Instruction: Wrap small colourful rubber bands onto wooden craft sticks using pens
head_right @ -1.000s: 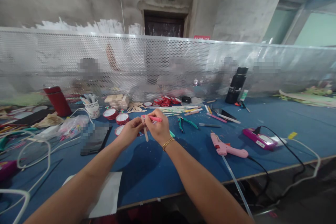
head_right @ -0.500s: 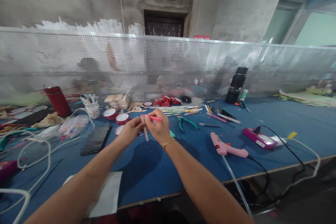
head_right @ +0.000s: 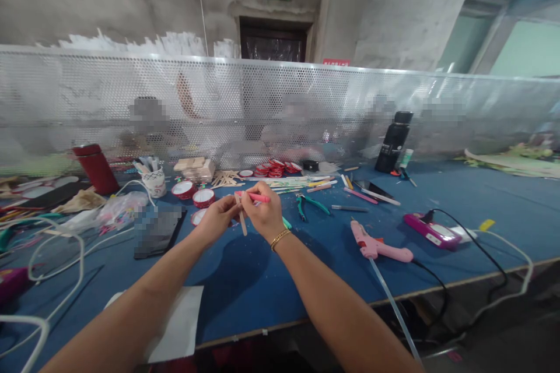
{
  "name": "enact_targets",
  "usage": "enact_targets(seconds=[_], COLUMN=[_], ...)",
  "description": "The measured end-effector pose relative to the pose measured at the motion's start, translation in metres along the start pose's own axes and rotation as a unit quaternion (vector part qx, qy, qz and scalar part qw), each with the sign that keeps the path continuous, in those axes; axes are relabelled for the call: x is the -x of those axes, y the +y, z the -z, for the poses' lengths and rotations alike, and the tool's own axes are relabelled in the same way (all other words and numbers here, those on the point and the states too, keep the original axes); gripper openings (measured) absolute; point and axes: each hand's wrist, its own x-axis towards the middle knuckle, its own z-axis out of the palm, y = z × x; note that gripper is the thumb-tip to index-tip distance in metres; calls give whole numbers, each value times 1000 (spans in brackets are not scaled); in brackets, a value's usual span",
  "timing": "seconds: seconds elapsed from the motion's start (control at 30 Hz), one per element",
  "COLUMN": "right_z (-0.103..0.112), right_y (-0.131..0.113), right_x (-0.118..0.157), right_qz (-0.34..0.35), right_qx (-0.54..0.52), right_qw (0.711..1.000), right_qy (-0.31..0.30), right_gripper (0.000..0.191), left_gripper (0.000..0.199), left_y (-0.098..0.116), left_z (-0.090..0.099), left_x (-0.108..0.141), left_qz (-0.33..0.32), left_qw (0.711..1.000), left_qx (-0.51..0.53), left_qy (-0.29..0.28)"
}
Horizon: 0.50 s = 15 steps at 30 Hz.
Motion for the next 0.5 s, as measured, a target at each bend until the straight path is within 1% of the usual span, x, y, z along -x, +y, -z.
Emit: enact_targets(seconds=[0.23,0.37,0.5], right_z=[0,0,1], right_y=[-1,-1,-1], right_x=[0,0,0], right_qz=[-1,-4,-3], right_qx=[-8,0,-4], right_qw=[1000,1000,1000], right_qy=[-10,-5,-11], right_gripper=[14,14,14], left_gripper=[30,30,28], left_y=[1,3,5], left_z=[0,0,-1], left_x=[1,2,2], left_qz=[-7,-14,-2], left_qw=[1000,1000,1000], left_qx=[-10,-8,-9], left_qy=[-6,-7,-2])
